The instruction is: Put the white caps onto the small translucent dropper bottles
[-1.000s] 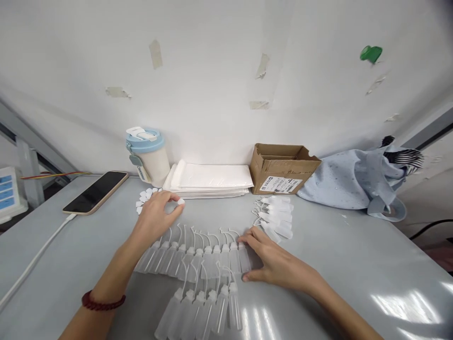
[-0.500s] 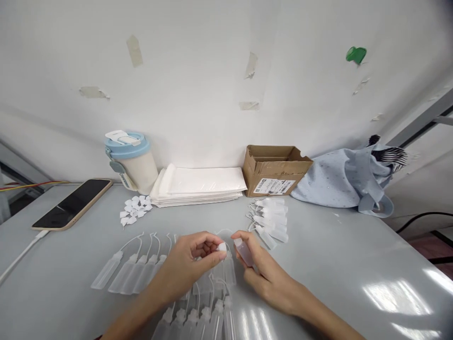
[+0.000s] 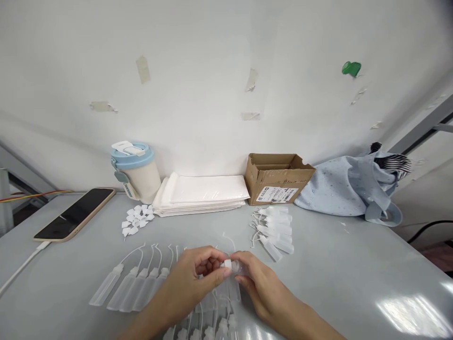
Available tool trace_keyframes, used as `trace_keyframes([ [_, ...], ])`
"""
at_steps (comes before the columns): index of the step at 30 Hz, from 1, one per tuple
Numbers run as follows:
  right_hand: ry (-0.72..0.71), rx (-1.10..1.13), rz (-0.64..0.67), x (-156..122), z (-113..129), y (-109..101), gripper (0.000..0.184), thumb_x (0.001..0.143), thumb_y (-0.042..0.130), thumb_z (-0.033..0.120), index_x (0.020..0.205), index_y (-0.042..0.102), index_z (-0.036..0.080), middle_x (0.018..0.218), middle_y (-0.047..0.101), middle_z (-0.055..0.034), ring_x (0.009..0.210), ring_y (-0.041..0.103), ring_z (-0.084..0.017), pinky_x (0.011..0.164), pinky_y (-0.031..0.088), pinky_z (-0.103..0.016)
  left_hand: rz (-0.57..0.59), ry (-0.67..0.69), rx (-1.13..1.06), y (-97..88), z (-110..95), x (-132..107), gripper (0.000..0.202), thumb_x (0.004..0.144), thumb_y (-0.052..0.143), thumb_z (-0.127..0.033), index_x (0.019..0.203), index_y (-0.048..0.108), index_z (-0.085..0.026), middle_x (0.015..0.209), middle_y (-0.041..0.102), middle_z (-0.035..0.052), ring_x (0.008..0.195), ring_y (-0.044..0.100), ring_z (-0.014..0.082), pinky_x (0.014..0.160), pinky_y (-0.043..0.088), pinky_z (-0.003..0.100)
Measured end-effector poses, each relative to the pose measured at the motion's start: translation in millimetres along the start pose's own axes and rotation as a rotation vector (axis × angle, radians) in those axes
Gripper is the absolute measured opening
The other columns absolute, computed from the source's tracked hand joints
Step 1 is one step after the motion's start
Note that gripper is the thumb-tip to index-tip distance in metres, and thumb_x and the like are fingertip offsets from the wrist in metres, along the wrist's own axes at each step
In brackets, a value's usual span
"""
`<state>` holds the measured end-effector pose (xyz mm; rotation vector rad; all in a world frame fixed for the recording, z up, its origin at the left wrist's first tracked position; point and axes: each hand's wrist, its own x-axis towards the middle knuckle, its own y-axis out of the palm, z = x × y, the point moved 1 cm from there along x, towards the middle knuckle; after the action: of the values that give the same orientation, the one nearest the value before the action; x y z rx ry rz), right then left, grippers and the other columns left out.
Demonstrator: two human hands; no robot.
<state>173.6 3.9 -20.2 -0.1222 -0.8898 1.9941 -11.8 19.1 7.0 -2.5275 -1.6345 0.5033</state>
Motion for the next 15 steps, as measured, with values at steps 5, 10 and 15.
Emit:
trace_keyframes([
  [5, -0.166, -0.213, -0.029, -1, -3, 4, 0.043, 0.085, 0.033, -0.001, 0.124, 0.036, 0.017, 0.095, 0.059, -0.0085, 0.080, 0.055, -0.018, 0.068, 0.051, -0.029, 0.023, 0.012, 0.065, 3.8, -3, -2, 0.015, 0.078, 0.058, -0.029, 0.074, 0.064, -0.016, 0.068, 0.057, -0.0008, 0.066, 0.050, 0.0139, 0.062, 0.042, 0.024],
  [10, -0.245, -0.383, -0.064, 0, 1, 3, 0.039, 0.087, 0.029, -0.001, 0.122, 0.039, 0.014, 0.086, 0.059, -0.0082, 0.071, 0.049, -0.018, 0.061, 0.049, -0.028, 0.071, 0.007, -0.057, 8.9, -1, -2, 0.015, 0.081, 0.055, -0.029, 0.075, 0.061, -0.017, 0.063, 0.056, -0.0028, 0.059, 0.051, 0.0118, 0.058, 0.045, 0.022],
  [15, -0.111, -0.142, -0.032, -3, 11, -4, 0.037, 0.089, 0.034, 0.006, 0.124, 0.034, 0.019, 0.097, 0.062, -0.0090, 0.080, 0.059, -0.017, 0.068, 0.051, -0.027, 0.009, 0.105, -0.001, 9.3, -1, -3, 0.009, 0.079, 0.056, -0.023, 0.076, 0.061, -0.016, 0.068, 0.061, 0.0002, 0.064, 0.057, 0.0139, 0.063, 0.048, 0.024],
])
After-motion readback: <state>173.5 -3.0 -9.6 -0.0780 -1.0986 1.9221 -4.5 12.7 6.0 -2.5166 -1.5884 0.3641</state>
